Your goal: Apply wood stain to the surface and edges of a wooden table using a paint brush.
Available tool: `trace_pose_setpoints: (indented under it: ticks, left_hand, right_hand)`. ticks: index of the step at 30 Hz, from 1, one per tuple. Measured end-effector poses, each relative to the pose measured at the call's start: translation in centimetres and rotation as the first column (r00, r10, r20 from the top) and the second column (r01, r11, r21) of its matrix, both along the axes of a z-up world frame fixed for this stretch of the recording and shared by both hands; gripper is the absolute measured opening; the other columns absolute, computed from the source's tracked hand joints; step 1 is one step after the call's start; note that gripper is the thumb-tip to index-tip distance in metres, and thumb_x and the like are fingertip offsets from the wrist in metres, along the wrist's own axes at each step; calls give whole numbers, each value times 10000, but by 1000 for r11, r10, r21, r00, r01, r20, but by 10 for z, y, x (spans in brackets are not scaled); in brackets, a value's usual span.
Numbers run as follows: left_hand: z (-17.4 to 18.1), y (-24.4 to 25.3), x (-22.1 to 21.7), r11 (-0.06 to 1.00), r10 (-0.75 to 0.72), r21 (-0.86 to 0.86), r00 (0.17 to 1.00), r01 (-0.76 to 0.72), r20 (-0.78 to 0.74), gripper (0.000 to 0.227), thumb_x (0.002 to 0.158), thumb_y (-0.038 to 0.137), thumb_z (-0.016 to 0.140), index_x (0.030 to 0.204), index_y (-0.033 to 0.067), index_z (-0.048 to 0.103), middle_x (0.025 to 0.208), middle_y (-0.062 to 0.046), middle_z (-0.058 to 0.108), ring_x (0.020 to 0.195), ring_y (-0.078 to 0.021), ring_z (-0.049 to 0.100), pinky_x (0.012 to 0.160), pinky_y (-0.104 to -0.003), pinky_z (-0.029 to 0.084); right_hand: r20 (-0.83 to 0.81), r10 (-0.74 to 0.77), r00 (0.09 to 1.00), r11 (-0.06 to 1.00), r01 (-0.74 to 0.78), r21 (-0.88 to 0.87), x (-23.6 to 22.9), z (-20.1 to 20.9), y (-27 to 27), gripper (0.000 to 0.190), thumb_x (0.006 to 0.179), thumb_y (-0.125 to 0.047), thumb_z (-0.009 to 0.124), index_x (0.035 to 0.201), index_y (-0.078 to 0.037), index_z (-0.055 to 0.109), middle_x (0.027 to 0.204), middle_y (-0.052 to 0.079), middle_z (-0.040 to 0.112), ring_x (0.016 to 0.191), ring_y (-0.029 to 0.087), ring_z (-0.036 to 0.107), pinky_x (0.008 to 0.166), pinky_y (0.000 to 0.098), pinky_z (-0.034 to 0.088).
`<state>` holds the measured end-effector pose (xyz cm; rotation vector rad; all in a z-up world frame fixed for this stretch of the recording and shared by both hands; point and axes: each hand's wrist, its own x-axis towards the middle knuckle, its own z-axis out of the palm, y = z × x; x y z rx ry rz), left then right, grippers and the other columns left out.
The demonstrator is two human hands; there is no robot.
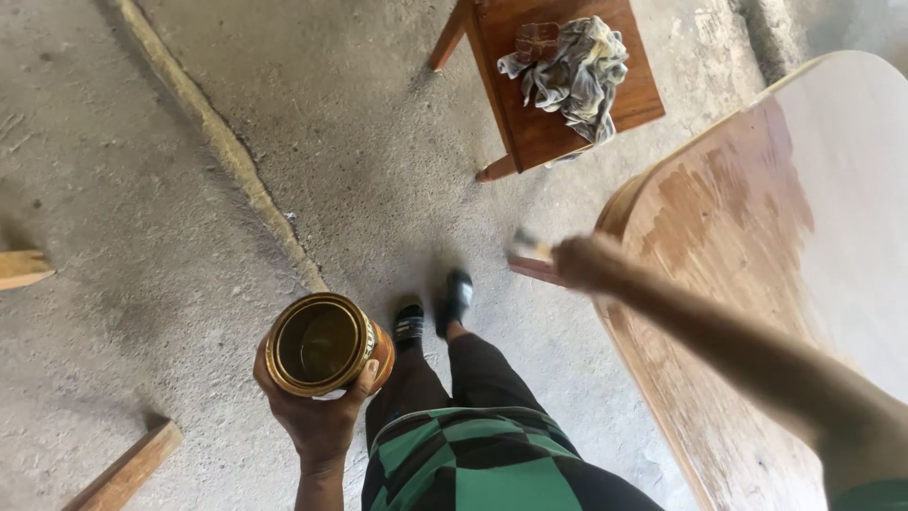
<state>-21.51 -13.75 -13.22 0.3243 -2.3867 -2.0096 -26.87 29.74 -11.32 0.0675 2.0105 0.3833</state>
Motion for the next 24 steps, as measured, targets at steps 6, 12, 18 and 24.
trace_pose_setpoints:
  ticks: [6, 12, 18, 24]
  left_hand:
    - [-1, 22, -13, 999, -35, 5, 999, 35, -24, 1089, 696, 225, 920, 1530, 31, 246, 1460, -173, 509, 1359, -295, 572, 1185, -428, 488]
    - [10, 57, -48, 998, -52, -44, 999, 51, -16, 1098, 655, 179, 918, 1518, 24, 258, 1452, -180, 501, 1345, -305, 556, 1171, -429, 452]
    - [11, 100, -97, 997, -76, -3, 997, 76, 24, 1091, 677, 206, 911, 1526, 19, 253, 1463, -179, 497, 1355, -298, 552, 1180, -422, 459]
    - [17, 148, -146, 993, -114, 14, 993, 114, 13, 1102, 673, 231, 919, 1530, 17, 260, 1468, -173, 502, 1356, -292, 554, 1186, -419, 457]
  right_hand:
    - [-526, -513, 678, 841, 519, -151, -98, 44, 111, 364, 942, -340, 702, 1200, -85, 675, 843, 123, 730, 539, 142, 624, 398, 298, 488]
    - [-654, 149, 742, 987, -75, 139, -133, 22, 133, 149, 878, -144, 645, 952, -48, 733, 895, 146, 700, 720, 274, 676, 604, 436, 547]
    - [-99, 687, 720, 726, -680, 98, -72, 12, 63, 212, 945, -190, 635, 1027, 4, 653, 781, 54, 586, 651, 147, 541, 424, 275, 480]
    - [-53, -133, 990, 988, 129, -82, -143, 61, 70, 351, 1107, -344, 480, 1180, -65, 679, 692, 68, 624, 520, 139, 586, 432, 331, 536]
